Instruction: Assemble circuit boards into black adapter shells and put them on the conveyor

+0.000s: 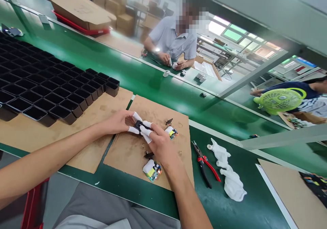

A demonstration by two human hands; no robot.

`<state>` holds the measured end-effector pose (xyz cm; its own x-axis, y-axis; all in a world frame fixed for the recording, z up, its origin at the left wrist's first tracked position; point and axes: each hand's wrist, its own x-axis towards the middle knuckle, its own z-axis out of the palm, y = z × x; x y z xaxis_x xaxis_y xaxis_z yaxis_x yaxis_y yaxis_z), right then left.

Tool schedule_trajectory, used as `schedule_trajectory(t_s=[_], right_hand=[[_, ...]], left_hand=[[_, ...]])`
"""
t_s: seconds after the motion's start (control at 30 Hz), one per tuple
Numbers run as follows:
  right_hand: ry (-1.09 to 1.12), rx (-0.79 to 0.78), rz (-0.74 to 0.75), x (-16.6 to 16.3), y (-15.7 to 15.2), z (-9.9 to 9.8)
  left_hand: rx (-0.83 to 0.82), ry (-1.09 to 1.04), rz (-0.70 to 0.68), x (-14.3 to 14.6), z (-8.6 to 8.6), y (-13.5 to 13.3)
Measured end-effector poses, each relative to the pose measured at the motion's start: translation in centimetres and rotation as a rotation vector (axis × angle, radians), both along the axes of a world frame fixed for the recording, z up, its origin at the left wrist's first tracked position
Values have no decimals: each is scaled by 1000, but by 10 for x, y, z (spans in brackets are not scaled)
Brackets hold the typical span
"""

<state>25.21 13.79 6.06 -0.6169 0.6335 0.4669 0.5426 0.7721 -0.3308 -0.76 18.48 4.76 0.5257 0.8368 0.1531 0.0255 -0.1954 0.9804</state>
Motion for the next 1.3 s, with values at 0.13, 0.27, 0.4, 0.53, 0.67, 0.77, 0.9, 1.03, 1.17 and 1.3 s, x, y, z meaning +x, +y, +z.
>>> schedule_trajectory(t_s=[0.13,0.27,0.4,0.53,0.67,0.77,0.9,1.03,1.17,1.3], right_hand=[[12,-8,-12,6,-2,-2],[18,-71,-30,7,1,-3],[58,-111,-88,-1,-1,14],[167,-141,-216,-24,-42,40],[302,-155,-392,-64,-106,26],[242,-112,-517,-88,-134,1],[177,-64,-537,-98,-138,-2],[287,34,-539,-104,-140,16],[274,14,-582,-114,-152,10],[200,-79,-610,-116,-155,-4]], left_hand=[[6,12,10,3,1,-3],[-20,-5,-14,5,-4,1],[-52,-98,25,4,-11,13],[-47,-198,200,4,-17,26],[-47,-226,297,8,-24,33],[-45,-217,313,12,-27,33],[-21,-184,304,14,-28,29],[6,-157,308,14,-28,27],[27,-134,334,15,-31,28],[68,-93,343,15,-31,27]])
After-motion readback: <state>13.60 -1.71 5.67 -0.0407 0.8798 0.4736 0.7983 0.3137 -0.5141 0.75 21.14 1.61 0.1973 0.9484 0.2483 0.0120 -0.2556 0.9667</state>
